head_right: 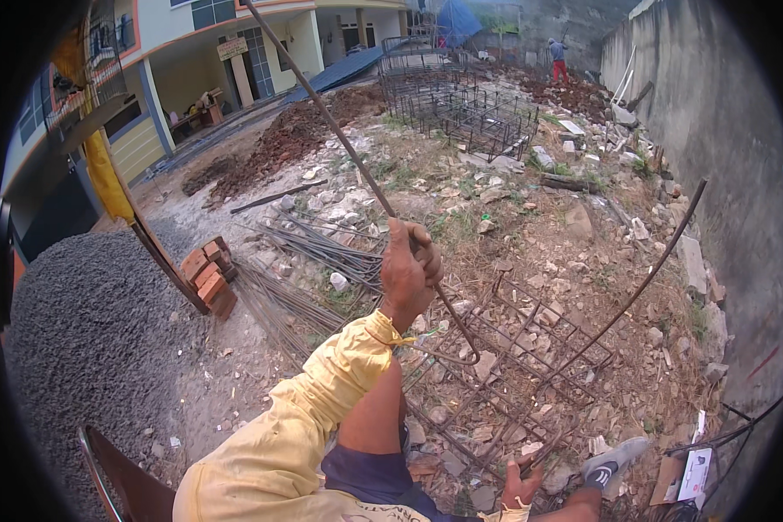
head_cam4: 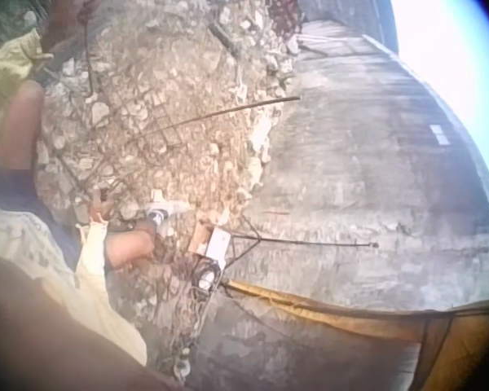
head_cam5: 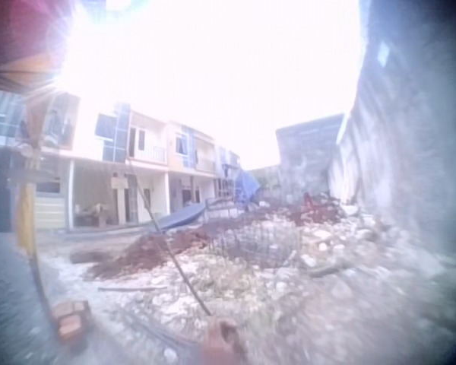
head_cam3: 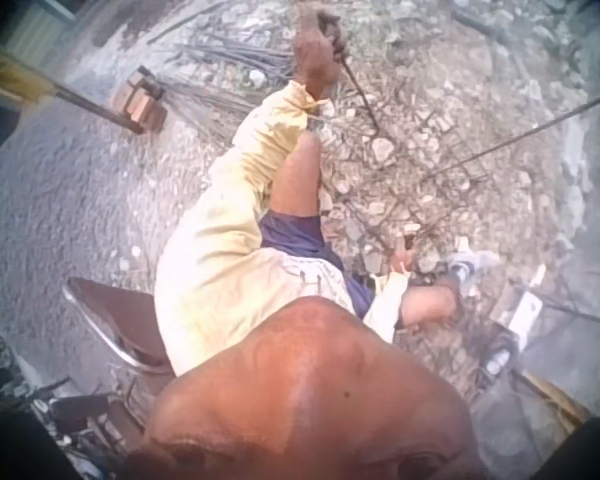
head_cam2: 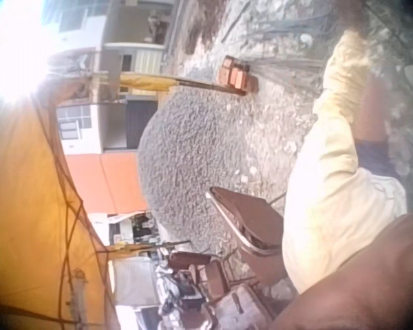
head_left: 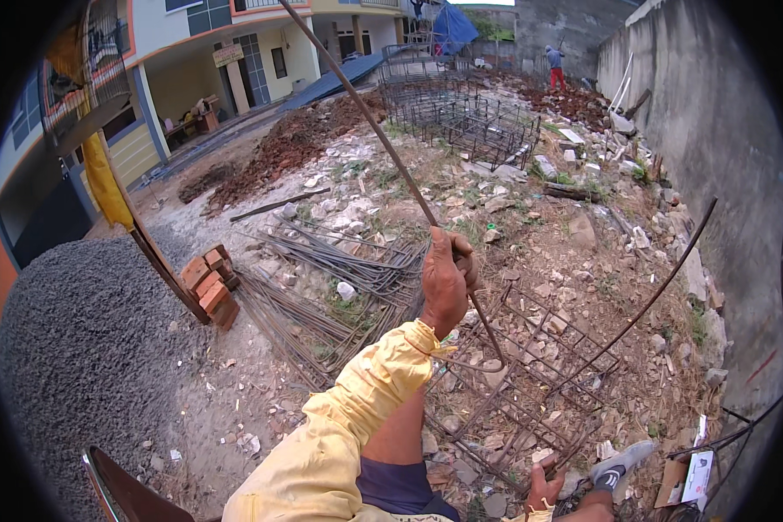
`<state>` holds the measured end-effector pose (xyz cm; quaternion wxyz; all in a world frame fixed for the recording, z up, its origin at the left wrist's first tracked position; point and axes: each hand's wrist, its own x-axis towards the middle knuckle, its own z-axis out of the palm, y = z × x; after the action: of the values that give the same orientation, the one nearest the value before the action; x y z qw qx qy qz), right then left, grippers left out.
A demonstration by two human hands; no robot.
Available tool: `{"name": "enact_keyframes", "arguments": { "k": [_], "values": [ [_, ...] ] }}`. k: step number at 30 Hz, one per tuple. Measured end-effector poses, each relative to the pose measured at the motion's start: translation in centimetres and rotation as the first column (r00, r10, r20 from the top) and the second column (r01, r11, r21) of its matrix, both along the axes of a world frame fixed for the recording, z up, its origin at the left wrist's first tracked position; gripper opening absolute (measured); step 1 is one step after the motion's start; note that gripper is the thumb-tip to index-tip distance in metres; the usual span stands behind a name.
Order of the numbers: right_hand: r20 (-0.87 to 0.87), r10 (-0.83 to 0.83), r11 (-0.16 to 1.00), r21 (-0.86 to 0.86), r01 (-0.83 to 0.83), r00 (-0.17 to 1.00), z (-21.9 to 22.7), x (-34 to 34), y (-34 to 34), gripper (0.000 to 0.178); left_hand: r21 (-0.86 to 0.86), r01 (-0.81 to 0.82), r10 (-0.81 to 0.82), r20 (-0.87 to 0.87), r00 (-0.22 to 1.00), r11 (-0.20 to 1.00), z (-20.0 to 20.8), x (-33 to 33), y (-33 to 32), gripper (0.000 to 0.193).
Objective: The person sits on the ground and assembles a rebar cage by tying intersecting steel bars together with wire. They use pliers to twist and secure the wire at multiple junction points on the grid structure.
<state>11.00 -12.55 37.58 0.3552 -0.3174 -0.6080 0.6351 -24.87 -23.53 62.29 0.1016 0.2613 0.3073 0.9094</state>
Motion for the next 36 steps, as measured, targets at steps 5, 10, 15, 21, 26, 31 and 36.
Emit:
{"name": "enact_keyframes", "arguments": {
  "k": [5,10,15,21,26,31,36],
  "values": [
    [-0.252,0.046,0.998,0.062,-0.032,0.967,8.7,0.8,4.5,0.023,-0.241,0.026,-0.083,-0.230,0.970,0.970,-7.0,10.4,6.0,0.040],
    [-0.367,0.031,0.947,0.308,0.090,0.930,22.1,3.4,6.0,0.039,-0.455,0.107,-0.337,-0.461,0.821,0.884,-11.4,19.4,8.1,0.035],
    [-0.501,-0.096,0.987,0.065,0.148,0.860,26.6,6.6,4.8,0.042,-0.529,0.195,-0.512,-0.560,0.651,0.826,-14.8,24.9,6.4,0.030],
    [-0.472,-0.566,0.791,-0.080,0.607,0.676,27.2,10.2,3.9,0.043,-0.530,0.110,-0.477,-0.631,0.612,0.841,-16.3,26.8,8.9,0.024],
    [-0.520,-0.139,0.884,0.319,0.343,0.843,27.3,10.3,4.5,0.029,-0.461,0.147,-0.442,-0.636,0.632,0.875,-18.1,28.3,11.4,0.023],
    [-0.541,-0.121,0.834,0.399,0.381,0.832,27.7,10.9,3.4,0.026,-0.451,0.121,-0.430,-0.685,0.589,0.884,-18.8,29.5,13.4,0.020],
    [-0.576,-0.080,0.785,0.467,0.407,0.814,27.8,10.5,2.9,0.026,-0.440,0.036,-0.378,-0.723,0.578,0.897,-18.4,28.0,13.8,0.021]
  ]
}}
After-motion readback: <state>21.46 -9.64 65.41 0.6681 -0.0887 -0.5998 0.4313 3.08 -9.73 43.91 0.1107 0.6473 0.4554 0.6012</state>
